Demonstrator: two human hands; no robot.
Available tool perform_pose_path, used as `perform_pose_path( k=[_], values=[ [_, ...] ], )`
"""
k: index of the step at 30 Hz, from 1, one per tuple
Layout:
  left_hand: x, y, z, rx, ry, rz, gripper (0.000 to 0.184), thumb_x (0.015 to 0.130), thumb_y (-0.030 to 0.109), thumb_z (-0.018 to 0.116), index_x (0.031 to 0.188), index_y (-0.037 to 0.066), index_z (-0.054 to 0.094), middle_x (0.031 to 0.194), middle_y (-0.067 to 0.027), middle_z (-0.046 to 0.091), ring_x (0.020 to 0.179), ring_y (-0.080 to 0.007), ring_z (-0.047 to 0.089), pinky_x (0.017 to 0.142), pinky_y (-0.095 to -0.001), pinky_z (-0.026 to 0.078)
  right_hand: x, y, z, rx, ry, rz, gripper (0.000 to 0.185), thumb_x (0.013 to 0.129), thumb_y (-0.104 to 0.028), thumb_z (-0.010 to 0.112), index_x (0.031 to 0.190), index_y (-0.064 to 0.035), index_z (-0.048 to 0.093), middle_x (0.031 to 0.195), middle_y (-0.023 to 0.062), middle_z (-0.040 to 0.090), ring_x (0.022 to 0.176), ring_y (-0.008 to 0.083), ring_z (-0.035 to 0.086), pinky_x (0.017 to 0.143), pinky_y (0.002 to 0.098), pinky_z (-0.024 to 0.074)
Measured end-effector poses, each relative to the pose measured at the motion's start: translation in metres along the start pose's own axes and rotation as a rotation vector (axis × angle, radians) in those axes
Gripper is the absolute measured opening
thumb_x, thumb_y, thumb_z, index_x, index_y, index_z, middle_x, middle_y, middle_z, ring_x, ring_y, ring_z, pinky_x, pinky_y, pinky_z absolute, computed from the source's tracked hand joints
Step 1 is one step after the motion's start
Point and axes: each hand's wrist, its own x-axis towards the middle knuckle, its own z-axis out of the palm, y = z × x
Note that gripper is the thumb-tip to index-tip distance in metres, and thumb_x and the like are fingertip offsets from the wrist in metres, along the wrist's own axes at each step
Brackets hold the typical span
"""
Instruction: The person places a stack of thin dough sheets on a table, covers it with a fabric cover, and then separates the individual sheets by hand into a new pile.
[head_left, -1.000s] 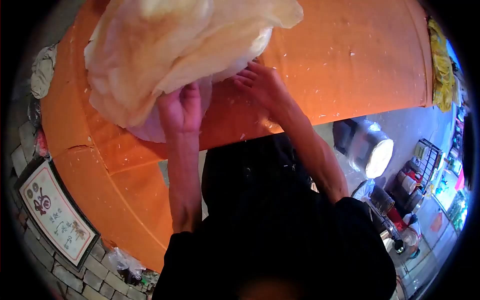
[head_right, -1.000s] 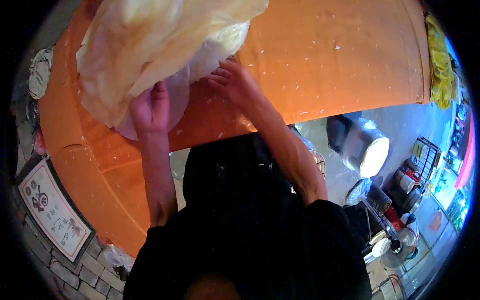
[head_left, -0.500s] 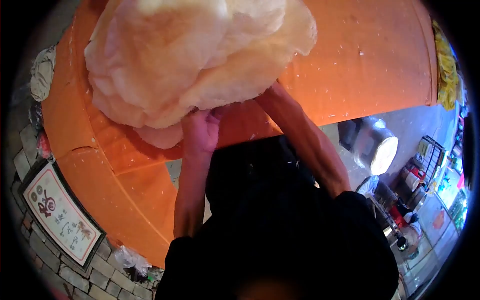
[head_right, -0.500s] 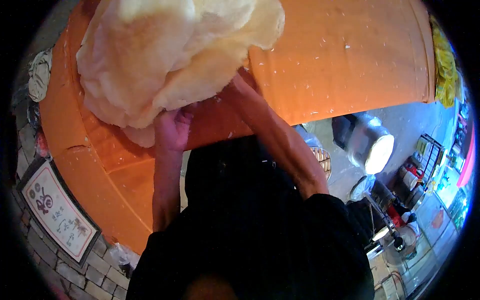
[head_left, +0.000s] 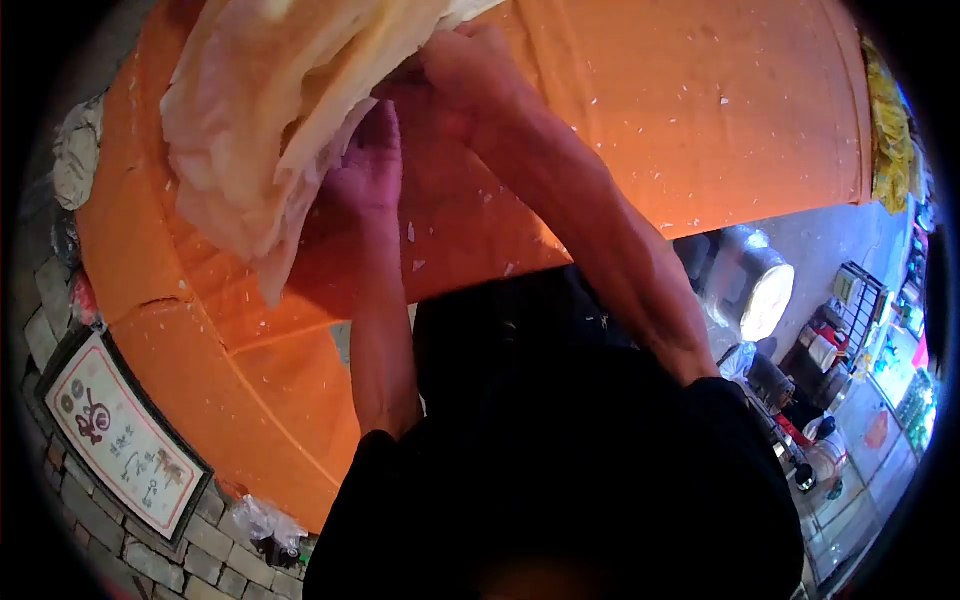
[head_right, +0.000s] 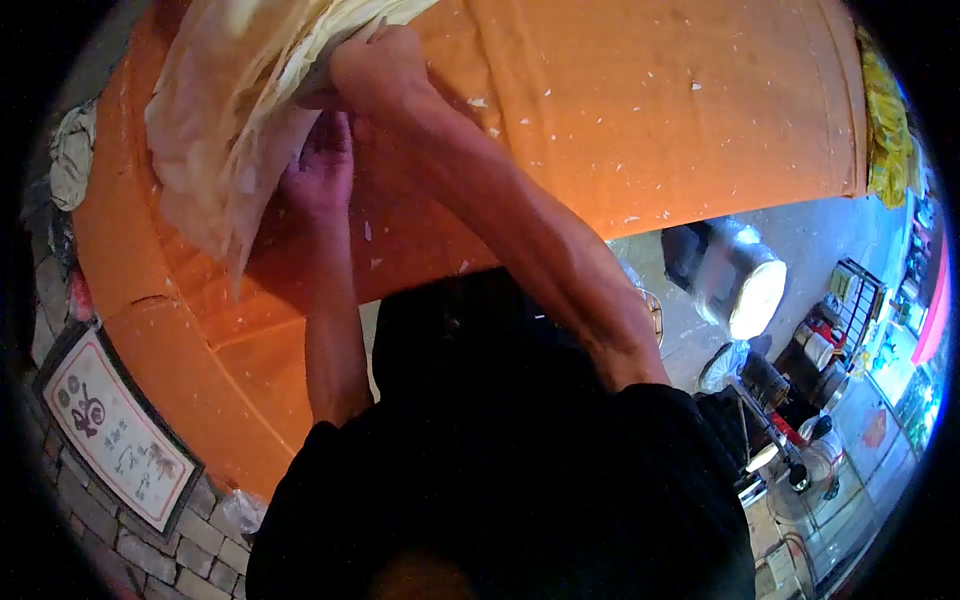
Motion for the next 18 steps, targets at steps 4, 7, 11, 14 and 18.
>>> perform_pose_path(
  k=[4,7,11,14,18],
  values=[
    [-0.011,0.012,-0.007,-0.004,0.009,0.029,0.042,0.097,0.027,0.049,0.133,0.005,0.051,0.134,-0.0139,0.053,0.122,-0.0280,0.051,0.104,-0.0497,0.040,-0.004,-0.010,0.002,-0.136,-0.009,0.014,0.026,0.086,-0.009,0.062,0.106,0.0075,0.063,0.096,0.0131,0.067,0.081,0.0213,0.067,0.070,0.0310,0.0573],
    [-0.041,0.016,-0.016,0.194,0.208,-0.015,0.042,0.097,0.027,0.049,0.133,0.005,0.051,0.134,-0.0139,0.054,0.122,-0.0278,0.051,0.104,-0.0492,0.041,-0.007,-0.010,-0.008,-0.187,-0.032,0.014,0.027,0.087,-0.010,0.062,0.108,0.0060,0.063,0.097,0.0126,0.067,0.082,0.0210,0.067,0.071,0.0308,0.0572],
    [-0.094,0.028,-0.034,0.444,0.409,-0.101,0.042,0.096,0.026,0.050,0.132,0.005,0.051,0.134,-0.0137,0.054,0.122,-0.0276,0.051,0.104,-0.0486,0.041,-0.026,-0.004,-0.053,-0.378,-0.068,0.031,0.028,0.087,-0.011,0.062,0.111,0.0039,0.062,0.099,0.0118,0.067,0.083,0.0206,0.067,0.072,0.0306,0.0569],
    [-0.117,0.038,-0.045,0.567,0.495,-0.155,0.042,0.096,0.026,0.050,0.132,0.005,0.051,0.134,-0.0136,0.054,0.122,-0.0274,0.051,0.104,-0.0481,0.041,-0.066,-0.014,-0.119,-0.613,-0.038,0.147,0.029,0.088,-0.011,0.062,0.114,0.0023,0.062,0.100,0.0113,0.067,0.084,0.0203,0.067,0.072,0.0305,0.0567],
    [-0.131,0.050,-0.057,0.654,0.548,-0.201,0.042,0.096,0.025,0.050,0.132,0.004,0.051,0.133,-0.0135,0.054,0.121,-0.0271,0.052,0.103,-0.0475,0.041,-0.105,-0.068,-0.191,-0.787,0.125,0.386,0.032,0.091,-0.015,0.063,0.119,-0.0009,0.059,0.097,0.0081,0.066,0.083,0.0167,0.064,0.074,0.0293,0.0547]
  ],
)
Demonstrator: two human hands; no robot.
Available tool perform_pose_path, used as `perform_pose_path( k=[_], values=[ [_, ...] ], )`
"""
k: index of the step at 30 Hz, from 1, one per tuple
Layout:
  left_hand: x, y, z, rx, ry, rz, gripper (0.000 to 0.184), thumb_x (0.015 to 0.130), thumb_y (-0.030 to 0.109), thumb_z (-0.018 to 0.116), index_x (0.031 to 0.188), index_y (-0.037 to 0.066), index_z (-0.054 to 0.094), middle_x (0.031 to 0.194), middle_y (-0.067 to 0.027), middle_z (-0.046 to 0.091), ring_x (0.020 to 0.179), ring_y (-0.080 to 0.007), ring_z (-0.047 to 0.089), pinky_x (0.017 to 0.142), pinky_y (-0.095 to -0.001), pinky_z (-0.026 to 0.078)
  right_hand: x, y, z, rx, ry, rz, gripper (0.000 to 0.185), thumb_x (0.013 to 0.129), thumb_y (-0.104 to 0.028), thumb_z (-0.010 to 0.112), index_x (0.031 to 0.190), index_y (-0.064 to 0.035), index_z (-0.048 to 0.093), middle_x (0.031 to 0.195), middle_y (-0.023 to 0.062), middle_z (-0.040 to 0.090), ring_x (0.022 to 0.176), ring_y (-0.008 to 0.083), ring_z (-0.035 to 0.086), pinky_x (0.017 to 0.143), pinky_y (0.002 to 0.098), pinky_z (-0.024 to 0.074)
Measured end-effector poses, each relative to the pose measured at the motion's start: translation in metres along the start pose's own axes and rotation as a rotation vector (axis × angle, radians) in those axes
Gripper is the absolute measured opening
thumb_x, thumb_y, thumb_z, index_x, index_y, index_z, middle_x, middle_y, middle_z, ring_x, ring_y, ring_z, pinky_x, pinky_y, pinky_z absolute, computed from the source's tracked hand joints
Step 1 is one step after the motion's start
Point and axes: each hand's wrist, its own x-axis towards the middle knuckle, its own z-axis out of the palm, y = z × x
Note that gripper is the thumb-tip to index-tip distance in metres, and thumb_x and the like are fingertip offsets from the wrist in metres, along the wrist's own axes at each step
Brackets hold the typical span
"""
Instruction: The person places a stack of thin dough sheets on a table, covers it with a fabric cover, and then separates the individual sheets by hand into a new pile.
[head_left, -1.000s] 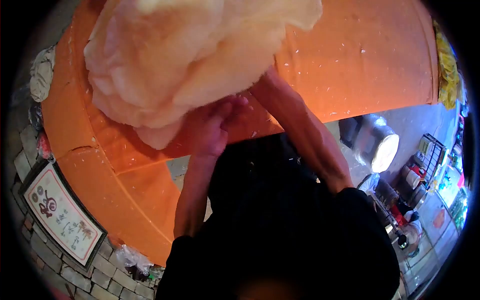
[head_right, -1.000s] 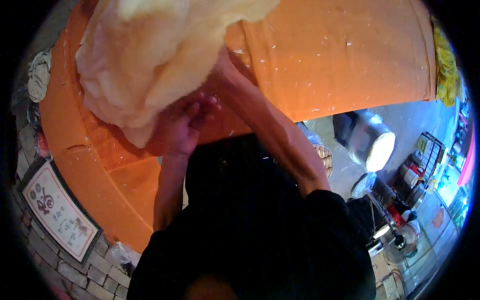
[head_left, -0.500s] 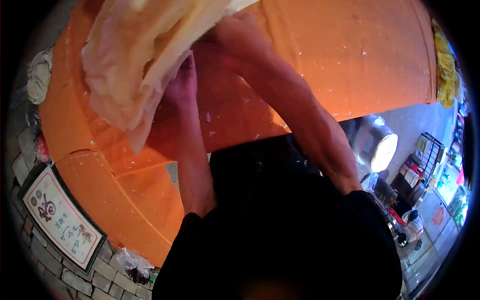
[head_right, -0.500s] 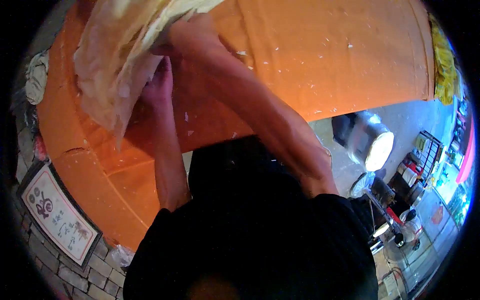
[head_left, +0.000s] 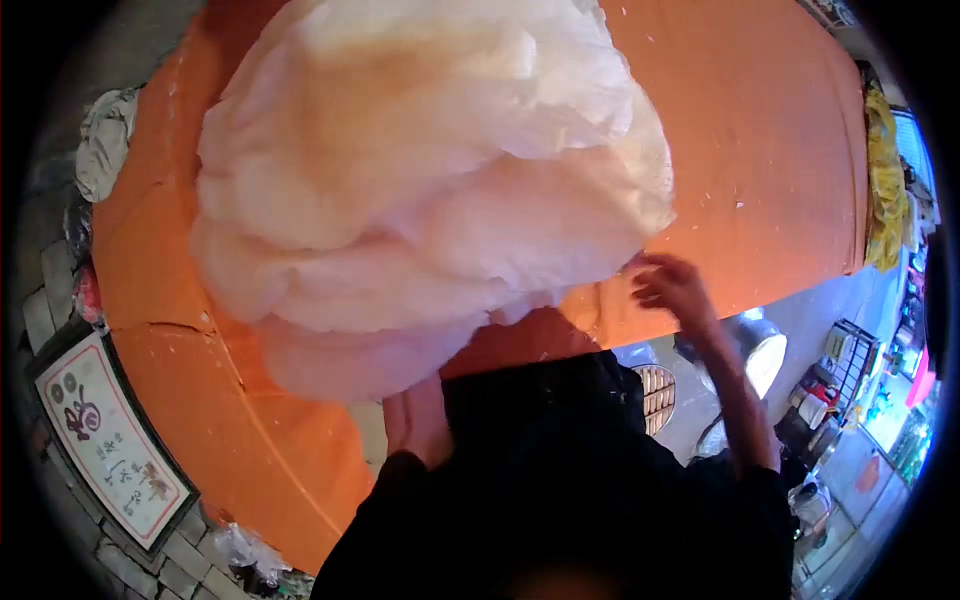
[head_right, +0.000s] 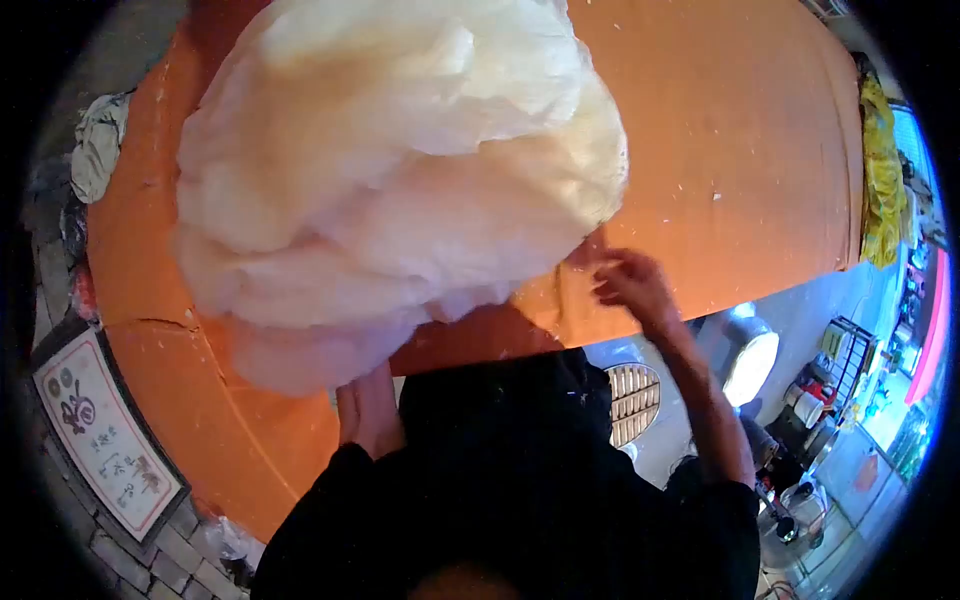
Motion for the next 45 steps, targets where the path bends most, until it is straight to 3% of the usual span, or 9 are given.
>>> perform_pose_path(
  k=[5,11,14,15,19,29,34,38,45],
  values=[
    [0.011,0.000,-0.007,0.068,0.002,-0.052,0.042,0.096,0.025,0.051,0.132,0.004,0.052,0.133,-0.0134,0.055,0.121,-0.0268,0.052,0.103,-0.0467,0.042,0.011,-0.122,0.003,-0.133,0.364,-0.484,0.029,0.093,-0.018,0.064,0.114,0.0007,0.062,0.096,0.0079,0.067,0.087,0.0129,0.064,0.077,0.0284,0.0525],
    [0.038,0.011,-0.008,0.153,-0.007,-0.096,0.041,0.096,0.024,0.051,0.132,0.004,0.052,0.132,-0.0132,0.055,0.120,-0.0264,0.053,0.102,-0.0458,0.042,0.087,-0.237,0.160,-0.772,0.277,-1.246,0.032,0.084,-0.022,0.069,0.109,-0.0021,0.065,0.099,0.0168,0.064,0.090,0.0296,0.063,0.081,0.0424,0.0507],
    [0.061,0.013,-0.001,0.206,-0.046,-0.107,0.041,0.096,0.024,0.052,0.132,0.004,0.052,0.132,-0.0131,0.055,0.120,-0.0263,0.053,0.102,-0.0453,0.042,0.140,-0.208,0.230,-0.900,0.276,-1.166,0.059,0.086,-0.053,0.053,0.115,-0.0032,0.063,0.112,0.0278,0.058,0.113,0.0479,0.046,0.100,0.0629,0.0303],
    [0.067,0.013,0.004,0.218,-0.056,-0.104,0.041,0.095,0.024,0.052,0.132,0.004,0.052,0.132,-0.0131,0.056,0.120,-0.0262,0.053,0.102,-0.0451,0.042,0.148,-0.192,0.252,-0.772,0.426,-1.248,0.064,0.083,-0.056,0.055,0.120,-0.0040,0.062,0.121,0.0327,0.053,0.119,0.0504,0.043,0.102,0.0688,0.0237],
    [0.083,0.015,0.020,0.286,-0.084,-0.096,0.041,0.095,0.023,0.052,0.131,0.004,0.052,0.132,-0.0130,0.056,0.120,-0.0259,0.053,0.102,-0.0445,0.042,0.139,-0.174,0.257,-0.621,0.279,-1.167,0.075,0.076,-0.061,0.058,0.126,-0.0049,0.059,0.138,0.0381,0.036,0.133,0.0567,0.027,0.106,0.0725,0.0119],
    [0.077,-0.015,0.087,0.504,-0.284,-0.072,0.041,0.095,0.022,0.053,0.131,0.003,0.053,0.131,-0.0127,0.057,0.119,-0.0253,0.054,0.101,-0.0429,0.043,0.047,-0.192,0.192,-0.383,0.505,-1.484,0.086,0.067,-0.064,0.062,0.126,-0.0009,0.056,0.135,0.0406,0.038,0.133,0.0586,0.024,0.104,0.0767,0.0079],
    [0.052,-0.047,0.144,0.614,-0.399,-0.047,0.041,0.095,0.022,0.053,0.131,0.003,0.053,0.131,-0.0125,0.057,0.119,-0.0250,0.054,0.100,-0.0421,0.043,-0.016,-0.193,0.125,-0.470,0.641,-1.526,0.084,0.077,-0.065,0.052,0.136,-0.0055,0.049,0.143,0.0309,0.036,0.137,0.0559,0.018,0.104,0.0777,0.0049],
    [0.031,-0.086,0.204,0.686,-0.499,-0.017,0.040,0.095,0.021,0.054,0.131,0.003,0.053,0.130,-0.0124,0.057,0.118,-0.0248,0.054,0.100,-0.0415,0.044,-0.067,-0.168,0.047,-0.992,0.964,-1.355,0.070,0.086,-0.057,0.041,0.142,-0.0155,0.043,0.144,0.0257,0.038,0.135,0.0525,0.025,0.103,0.0757,0.0205],
    [-0.022,-0.174,0.322,0.801,-0.616,0.050,0.040,0.094,0.020,0.054,0.130,0.002,0.054,0.130,-0.0122,0.058,0.118,-0.0243,0.055,0.100,-0.0404,0.044,-0.141,-0.104,-0.116,-0.965,1.068,-1.248,0.070,0.077,-0.044,0.055,0.140,-0.0145,0.045,0.142,0.0249,0.039,0.131,0.0463,0.036,0.100,0.0726,0.0287]
  ],
)
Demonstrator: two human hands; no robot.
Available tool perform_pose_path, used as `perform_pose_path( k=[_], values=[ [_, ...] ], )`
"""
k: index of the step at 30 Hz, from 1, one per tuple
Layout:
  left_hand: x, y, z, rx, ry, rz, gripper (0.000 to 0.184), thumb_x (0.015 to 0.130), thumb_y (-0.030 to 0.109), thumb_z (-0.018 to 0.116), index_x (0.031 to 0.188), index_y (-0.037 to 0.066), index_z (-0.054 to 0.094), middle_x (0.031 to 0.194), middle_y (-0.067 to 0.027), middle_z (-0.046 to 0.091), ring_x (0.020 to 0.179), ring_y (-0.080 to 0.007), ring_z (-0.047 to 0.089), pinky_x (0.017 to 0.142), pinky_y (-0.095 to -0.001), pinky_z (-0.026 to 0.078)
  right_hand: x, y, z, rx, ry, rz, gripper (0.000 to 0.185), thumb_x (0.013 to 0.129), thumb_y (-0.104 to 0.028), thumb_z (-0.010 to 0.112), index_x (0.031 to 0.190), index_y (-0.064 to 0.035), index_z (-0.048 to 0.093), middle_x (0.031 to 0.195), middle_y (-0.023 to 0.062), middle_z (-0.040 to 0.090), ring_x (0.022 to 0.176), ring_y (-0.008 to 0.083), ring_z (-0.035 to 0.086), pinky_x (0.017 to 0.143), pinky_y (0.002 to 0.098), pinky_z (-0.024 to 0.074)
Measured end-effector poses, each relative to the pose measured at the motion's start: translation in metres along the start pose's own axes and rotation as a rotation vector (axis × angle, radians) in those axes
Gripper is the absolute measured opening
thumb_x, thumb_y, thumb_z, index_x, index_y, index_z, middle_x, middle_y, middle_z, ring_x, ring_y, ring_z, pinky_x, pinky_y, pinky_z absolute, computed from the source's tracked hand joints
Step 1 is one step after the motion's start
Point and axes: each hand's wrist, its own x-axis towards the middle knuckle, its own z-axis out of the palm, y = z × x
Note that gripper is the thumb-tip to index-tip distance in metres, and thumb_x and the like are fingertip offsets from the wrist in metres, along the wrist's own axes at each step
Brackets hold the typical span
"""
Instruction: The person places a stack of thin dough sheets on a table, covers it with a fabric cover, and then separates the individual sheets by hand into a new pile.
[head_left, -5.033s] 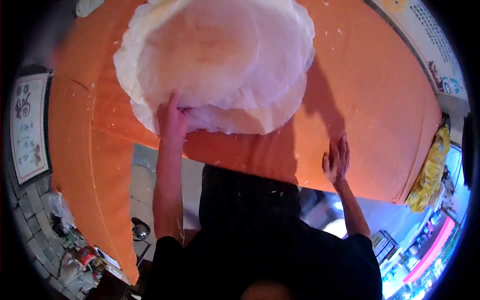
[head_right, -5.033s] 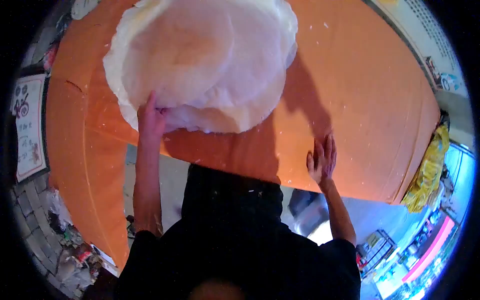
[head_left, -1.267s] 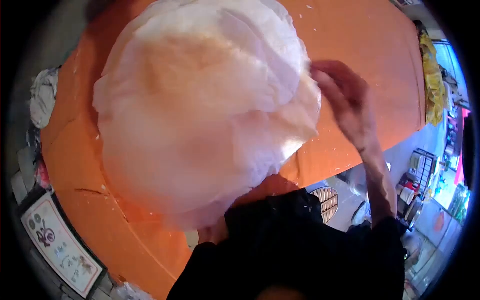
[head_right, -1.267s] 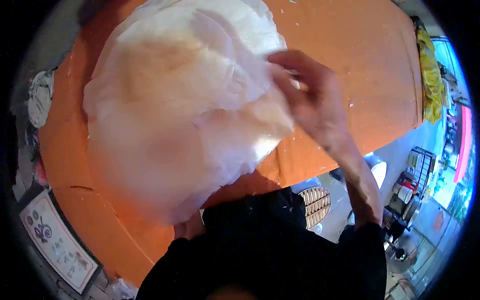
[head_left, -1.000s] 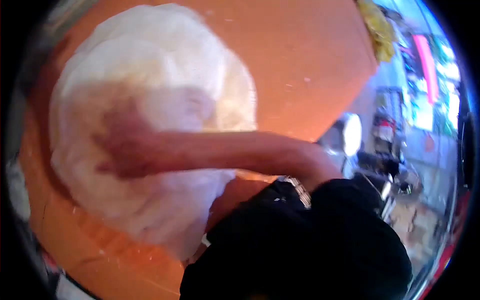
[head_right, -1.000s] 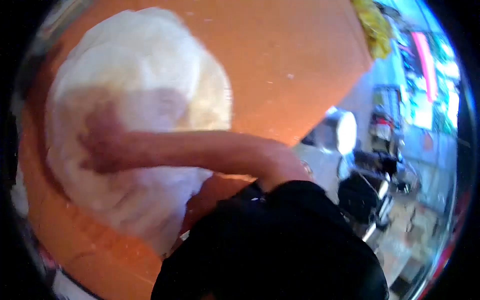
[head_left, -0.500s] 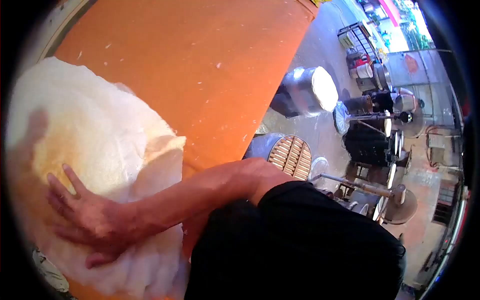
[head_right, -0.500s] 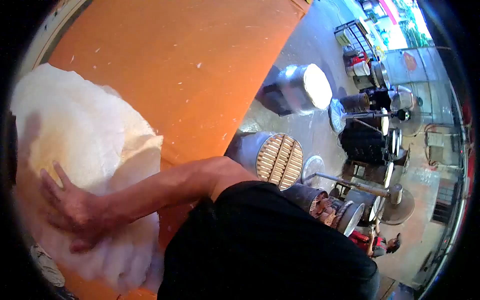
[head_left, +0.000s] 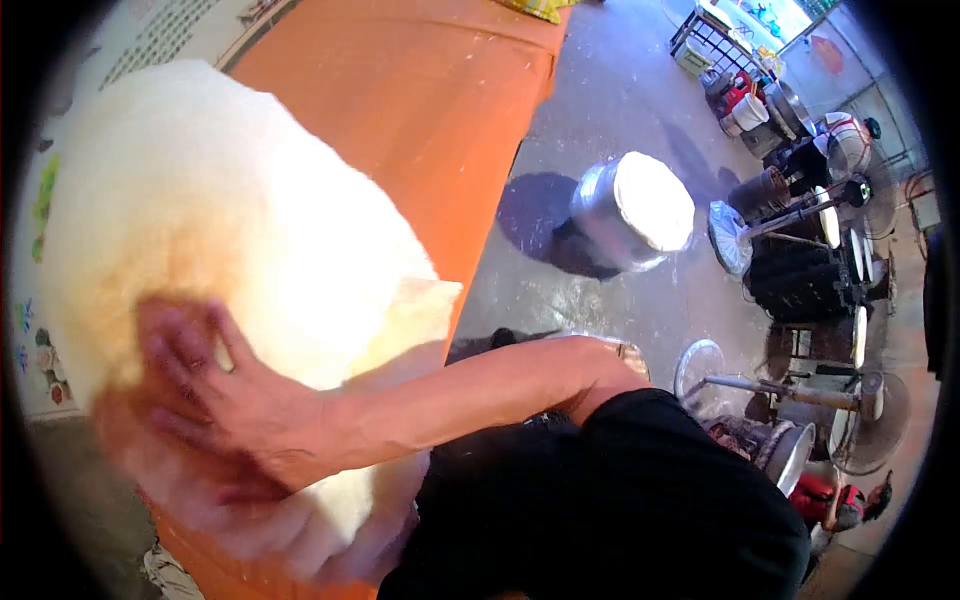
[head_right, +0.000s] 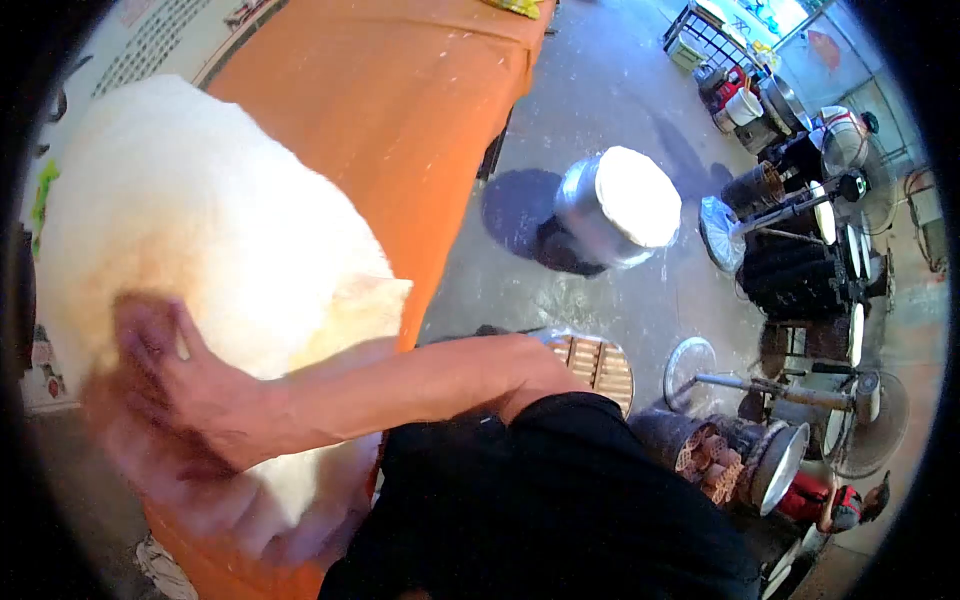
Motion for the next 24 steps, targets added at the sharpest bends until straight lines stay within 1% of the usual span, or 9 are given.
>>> perform_pose_path(
  k=[1,4,5,8,9,12,18,21,24],
  values=[
    [0.007,0.005,0.023,0.007,-0.011,0.006,0.040,0.094,0.020,0.054,0.130,0.002,0.054,0.130,-0.0122,0.058,0.118,-0.0243,0.055,0.099,-0.0403,0.044,-0.008,0.021,-0.012,0.140,0.029,0.052,0.074,0.074,-0.043,0.058,0.140,-0.0119,0.047,0.143,0.0273,0.037,0.134,0.0485,0.032,0.101,0.0732,0.0252],
    [0.023,0.013,0.080,0.033,-0.040,0.026,0.040,0.094,0.020,0.055,0.130,0.002,0.054,0.130,-0.0121,0.058,0.118,-0.0241,0.055,0.099,-0.0398,0.044,-0.032,0.079,-0.051,0.096,-0.061,0.090,0.073,0.074,-0.044,0.058,0.139,-0.0106,0.049,0.144,0.0301,0.035,0.136,0.0517,0.026,0.102,0.0738,0.0216],
    [0.028,0.017,0.097,0.041,-0.049,0.029,0.040,0.094,0.020,0.055,0.130,0.002,0.054,0.129,-0.0121,0.058,0.117,-0.0240,0.055,0.099,-0.0396,0.044,-0.037,0.096,-0.059,0.085,-0.104,0.112,0.073,0.077,-0.047,0.057,0.139,-0.0098,0.049,0.143,0.0324,0.036,0.136,0.0545,0.024,0.102,0.0744,0.0203],
    [0.046,0.028,0.146,0.064,-0.073,0.040,0.040,0.094,0.019,0.055,0.130,0.002,0.054,0.129,-0.0120,0.058,0.117,-0.0238,0.055,0.099,-0.0392,0.044,-0.047,0.144,-0.076,0.084,-0.051,0.179,0.075,0.079,-0.053,0.056,0.139,-0.0092,0.049,0.141,0.0333,0.038,0.135,0.0555,0.024,0.102,0.0747,0.0200],
    [0.054,0.033,0.162,0.073,-0.085,0.042,0.040,0.094,0.019,0.055,0.130,0.002,0.054,0.129,-0.0119,0.058,0.117,-0.0238,0.056,0.099,-0.0390,0.045,-0.047,0.159,-0.077,0.053,-0.030,0.193,0.077,0.078,-0.058,0.055,0.138,-0.0085,0.050,0.139,0.0338,0.040,0.136,0.0558,0.023,0.102,0.0750,0.0195],
    [0.082,0.042,0.203,0.085,-0.117,0.054,0.040,0.094,0.019,0.055,0.130,0.002,0.054,0.129,-0.0119,0.058,0.117,-0.0236,0.056,0.099,-0.0385,0.045,-0.048,0.207,-0.081,0.105,-0.053,0.224,0.078,0.076,-0.057,0.058,0.136,-0.0075,0.051,0.139,0.0348,0.038,0.135,0.0566,0.022,0.102,0.0750,0.0187],
    [0.158,0.085,0.293,0.110,-0.210,0.119,0.040,0.094,0.018,0.056,0.130,0.002,0.055,0.128,-0.0117,0.059,0.116,-0.0232,0.056,0.098,-0.0376,0.045,-0.027,0.314,-0.080,0.209,0.106,0.218,0.081,0.071,-0.056,0.065,0.133,-0.0058,0.051,0.140,0.0381,0.033,0.133,0.0585,0.023,0.100,0.0752,0.0190],
    [0.192,0.128,0.351,0.143,-0.275,0.197,0.040,0.093,0.018,0.056,0.129,0.002,0.055,0.128,-0.0116,0.059,0.116,-0.0230,0.056,0.098,-0.0371,0.045,-0.001,0.361,-0.079,0.300,0.160,0.220,0.083,0.073,-0.055,0.064,0.134,-0.0019,0.049,0.139,0.0409,0.032,0.132,0.0599,0.021,0.103,0.0744,0.0160],
    [0.220,0.175,0.408,0.169,-0.325,0.282,0.039,0.093,0.018,0.057,0.129,0.001,0.055,0.128,-0.0115,0.059,0.116,-0.0228,0.057,0.098,-0.0366,0.045,0.027,0.406,-0.072,0.355,0.325,0.208,0.082,0.071,-0.056,0.065,0.133,-0.0034,0.050,0.137,0.0411,0.034,0.128,0.0609,0.029,0.099,0.0754,0.0195]
  ],
)
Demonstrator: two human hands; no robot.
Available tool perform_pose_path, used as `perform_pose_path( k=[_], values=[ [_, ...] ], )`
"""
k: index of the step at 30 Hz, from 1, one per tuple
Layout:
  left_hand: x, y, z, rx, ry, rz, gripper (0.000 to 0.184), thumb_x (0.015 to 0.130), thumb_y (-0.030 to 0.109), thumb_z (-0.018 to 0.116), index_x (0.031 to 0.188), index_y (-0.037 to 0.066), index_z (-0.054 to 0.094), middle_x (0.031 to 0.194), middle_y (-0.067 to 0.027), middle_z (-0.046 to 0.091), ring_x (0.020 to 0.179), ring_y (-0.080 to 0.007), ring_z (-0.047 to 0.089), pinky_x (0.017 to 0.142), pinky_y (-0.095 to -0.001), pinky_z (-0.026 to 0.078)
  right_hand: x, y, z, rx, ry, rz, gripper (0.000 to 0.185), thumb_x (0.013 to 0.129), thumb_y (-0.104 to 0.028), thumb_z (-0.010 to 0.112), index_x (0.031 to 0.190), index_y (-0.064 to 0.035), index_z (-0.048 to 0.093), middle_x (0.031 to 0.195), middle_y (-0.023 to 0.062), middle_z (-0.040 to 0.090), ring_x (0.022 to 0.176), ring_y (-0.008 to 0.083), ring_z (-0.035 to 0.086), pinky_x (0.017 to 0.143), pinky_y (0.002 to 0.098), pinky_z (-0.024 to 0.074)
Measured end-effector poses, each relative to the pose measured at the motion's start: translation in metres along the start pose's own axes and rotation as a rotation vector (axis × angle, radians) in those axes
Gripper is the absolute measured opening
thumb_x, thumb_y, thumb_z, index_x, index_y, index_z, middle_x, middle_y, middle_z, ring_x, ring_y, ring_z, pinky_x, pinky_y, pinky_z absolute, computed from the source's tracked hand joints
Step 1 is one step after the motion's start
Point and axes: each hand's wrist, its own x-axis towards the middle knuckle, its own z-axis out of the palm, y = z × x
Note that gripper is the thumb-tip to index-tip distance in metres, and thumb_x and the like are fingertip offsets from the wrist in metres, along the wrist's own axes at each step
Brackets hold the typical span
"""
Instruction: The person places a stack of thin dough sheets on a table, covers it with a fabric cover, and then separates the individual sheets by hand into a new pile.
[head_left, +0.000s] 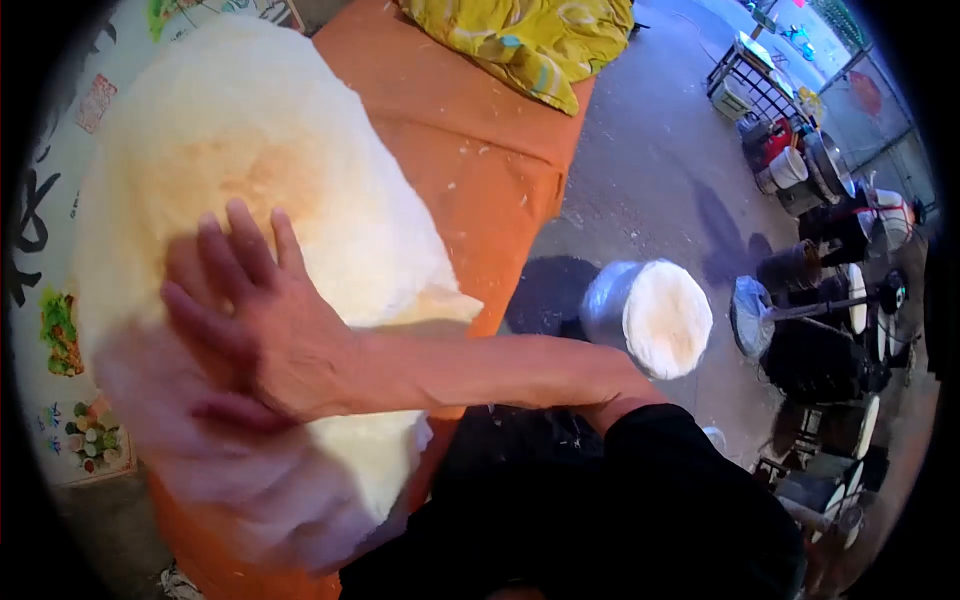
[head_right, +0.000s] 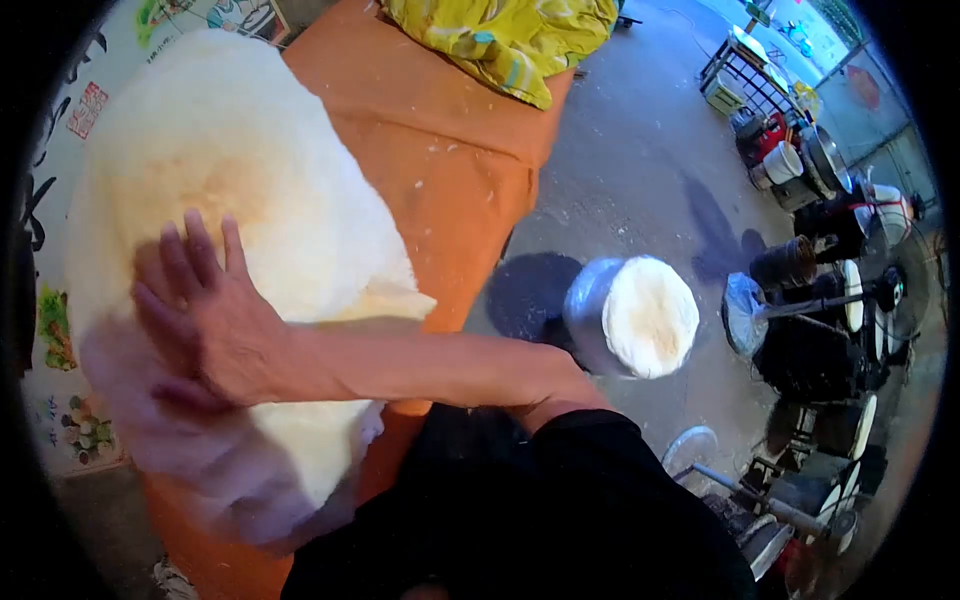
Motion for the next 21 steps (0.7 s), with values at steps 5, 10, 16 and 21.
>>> perform_pose_path(
  k=[5,10,16,21],
  values=[
    [0.087,0.079,0.057,0.070,-0.011,0.155,0.039,0.093,0.017,0.057,0.129,0.001,0.055,0.128,-0.0114,0.060,0.116,-0.0225,0.057,0.097,-0.0358,0.046,0.068,0.081,0.003,0.197,0.180,0.093,0.074,0.078,-0.054,0.060,0.133,-0.0048,0.051,0.133,0.0401,0.040,0.126,0.0609,0.033,0.107,0.0616,0.0242],
    [0.190,0.159,0.109,0.193,0.078,0.349,0.039,0.093,0.016,0.058,0.129,0.001,0.056,0.127,-0.0112,0.060,0.115,-0.0222,0.057,0.097,-0.0351,0.046,0.119,0.240,-0.005,0.540,0.080,0.444,0.055,0.086,-0.038,0.057,0.126,-0.0007,0.054,0.130,0.0307,0.045,0.123,0.0452,0.041,0.098,0.0500,0.0395],
    [0.264,0.178,0.154,0.613,0.165,0.594,0.039,0.093,0.016,0.058,0.129,0.001,0.056,0.127,-0.0110,0.060,0.115,-0.0218,0.058,0.096,-0.0341,0.046,-0.024,0.476,-0.185,0.369,-0.133,1.032,0.035,0.091,-0.026,0.053,0.115,-0.0004,0.060,0.110,0.0200,0.061,0.098,0.0341,0.061,0.078,0.0385,0.0520],
    [0.171,0.061,0.159,1.019,0.198,0.324,0.034,0.090,0.014,0.064,0.121,0.000,0.061,0.111,-0.0152,0.066,0.102,-0.0254,0.064,0.086,-0.0330,0.051,-0.186,0.460,-0.318,0.406,0.347,1.603,0.025,0.095,-0.024,0.056,0.104,-0.0012,0.062,0.081,0.0090,0.065,0.071,0.0207,0.067,0.064,0.0328,0.0559]
  ],
)
